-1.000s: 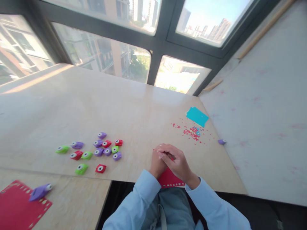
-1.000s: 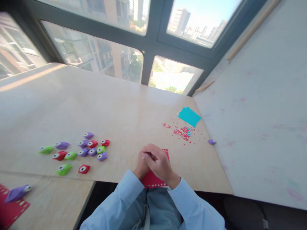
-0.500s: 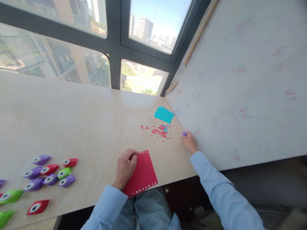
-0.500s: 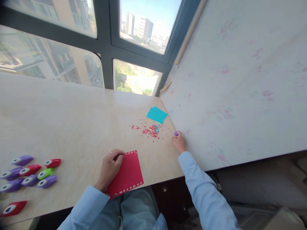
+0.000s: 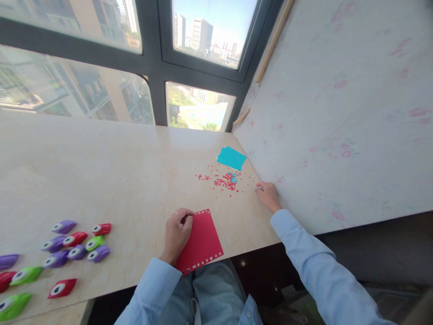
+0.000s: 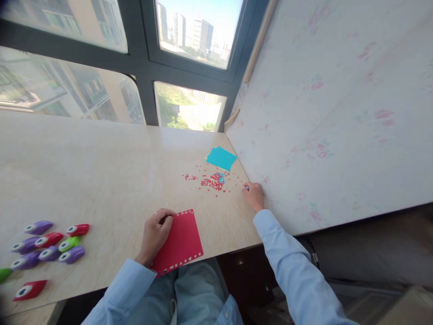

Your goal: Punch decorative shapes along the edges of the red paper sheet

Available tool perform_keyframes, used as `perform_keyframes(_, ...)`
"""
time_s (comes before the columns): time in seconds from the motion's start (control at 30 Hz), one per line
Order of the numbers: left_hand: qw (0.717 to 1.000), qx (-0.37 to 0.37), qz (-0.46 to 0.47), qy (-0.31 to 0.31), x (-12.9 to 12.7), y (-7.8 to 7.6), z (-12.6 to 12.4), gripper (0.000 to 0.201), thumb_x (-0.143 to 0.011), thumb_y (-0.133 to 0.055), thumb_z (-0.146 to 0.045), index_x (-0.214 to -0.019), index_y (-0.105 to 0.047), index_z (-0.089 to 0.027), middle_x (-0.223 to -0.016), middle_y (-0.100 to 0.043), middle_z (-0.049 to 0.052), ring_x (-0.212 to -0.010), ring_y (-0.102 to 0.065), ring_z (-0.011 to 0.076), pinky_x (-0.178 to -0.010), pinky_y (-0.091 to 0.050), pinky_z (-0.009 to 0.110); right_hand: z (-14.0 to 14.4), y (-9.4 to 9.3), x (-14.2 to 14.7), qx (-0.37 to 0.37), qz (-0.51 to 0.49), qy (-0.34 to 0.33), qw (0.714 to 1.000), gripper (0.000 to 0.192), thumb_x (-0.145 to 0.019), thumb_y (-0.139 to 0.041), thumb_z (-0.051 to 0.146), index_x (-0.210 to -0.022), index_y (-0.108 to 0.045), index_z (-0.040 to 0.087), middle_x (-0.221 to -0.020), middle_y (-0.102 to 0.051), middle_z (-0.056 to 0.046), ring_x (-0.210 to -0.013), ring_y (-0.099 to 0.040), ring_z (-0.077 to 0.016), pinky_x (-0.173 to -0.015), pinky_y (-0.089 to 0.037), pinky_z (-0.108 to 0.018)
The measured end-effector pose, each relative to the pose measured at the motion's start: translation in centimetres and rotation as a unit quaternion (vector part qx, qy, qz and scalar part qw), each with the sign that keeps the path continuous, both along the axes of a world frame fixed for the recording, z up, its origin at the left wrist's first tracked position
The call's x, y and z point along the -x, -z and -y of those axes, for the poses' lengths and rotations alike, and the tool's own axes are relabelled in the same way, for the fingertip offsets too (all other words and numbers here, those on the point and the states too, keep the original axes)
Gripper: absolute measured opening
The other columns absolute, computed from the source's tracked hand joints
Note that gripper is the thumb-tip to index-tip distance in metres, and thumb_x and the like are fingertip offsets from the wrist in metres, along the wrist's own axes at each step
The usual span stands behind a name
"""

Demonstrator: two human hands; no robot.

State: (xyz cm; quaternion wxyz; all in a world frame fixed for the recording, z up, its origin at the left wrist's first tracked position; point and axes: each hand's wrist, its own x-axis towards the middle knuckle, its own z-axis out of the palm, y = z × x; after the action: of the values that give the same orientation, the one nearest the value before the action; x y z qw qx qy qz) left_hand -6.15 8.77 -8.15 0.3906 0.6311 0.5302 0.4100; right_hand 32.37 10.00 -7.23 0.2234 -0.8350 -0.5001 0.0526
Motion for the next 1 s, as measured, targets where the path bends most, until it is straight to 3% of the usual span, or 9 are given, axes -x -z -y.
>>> perform_keyframes(0.2, 0.998, -0.031, -0.047, 0.022, -0.2, 0.2, 0.0, 0.021, -0.08, -0.045, -0.021, -0.082, -0.067, -0.02, -0.086, -0.069, 0.003, -0.083, -0.061, 0.0178, -0.079, -0.046, 0.032, 1.8, 0.5, 2.0, -0.041, -0.019, -0.109, 0.993, 0.021, -0.083, -0.054, 0.024, -0.093, -0.071, 0.016, -0.101, -0.067, -0.011, -0.097, -0.063, -0.0211, -0.094, -0.049, -0.037)
perform_keyframes(0.4, 0.976, -0.09, -0.193, 0.053, -0.9, -0.5, 0.5, 0.019, -0.085, -0.054, -0.024, -0.099, -0.065, -0.018, -0.101, -0.066, 0.007, -0.099, -0.058, 0.0227, -0.092, -0.046, 0.038, 3.0, 1.6, 6.3, -0.127, -0.07, -0.282, 0.948, 0.032, -0.089, -0.054, 0.025, -0.118, -0.066, 0.02, -0.117, -0.068, -0.011, -0.11, -0.063, -0.0225, -0.099, -0.051, -0.042)
perform_keyframes(0.67, 0.931, -0.127, -0.338, 0.058, -1.6, -1.0, 1.2, 0.02, -0.085, -0.06, -0.031, -0.102, -0.063, -0.02, -0.11, -0.062, 0.009, -0.105, -0.054, 0.0276, -0.089, -0.043, 0.043, 3.9, 1.4, 14.3, -0.127, -0.118, -0.404, 0.898, 0.03, -0.095, -0.054, 0.023, -0.124, -0.061, 0.022, -0.115, -0.068, -0.009, -0.109, -0.065, -0.0197, -0.098, -0.054, -0.037)
perform_keyframes(0.8, 0.928, -0.124, -0.345, 0.064, -1.6, -1.3, 1.3, 0.017, -0.086, -0.059, -0.032, -0.1, -0.063, -0.021, -0.105, -0.063, 0.008, -0.101, -0.054, 0.0259, -0.087, -0.042, 0.041, 4.2, 1.7, 16.2, -0.148, -0.134, -0.409, 0.891, 0.028, -0.095, -0.055, 0.024, -0.122, -0.063, 0.024, -0.119, -0.066, -0.008, -0.115, -0.062, -0.0197, -0.101, -0.052, -0.037)
perform_keyframes(1.0, 0.936, -0.112, -0.328, 0.058, -1.7, -1.3, 1.3, 0.013, -0.086, -0.06, -0.029, -0.095, -0.064, -0.021, -0.1, -0.063, 0.007, -0.1, -0.054, 0.0252, -0.087, -0.042, 0.041, 4.3, 2.6, 16.3, -0.176, -0.154, -0.364, 0.901, 0.026, -0.095, -0.056, 0.025, -0.119, -0.066, 0.024, -0.124, -0.063, -0.009, -0.12, -0.059, -0.0204, -0.106, -0.05, -0.04)
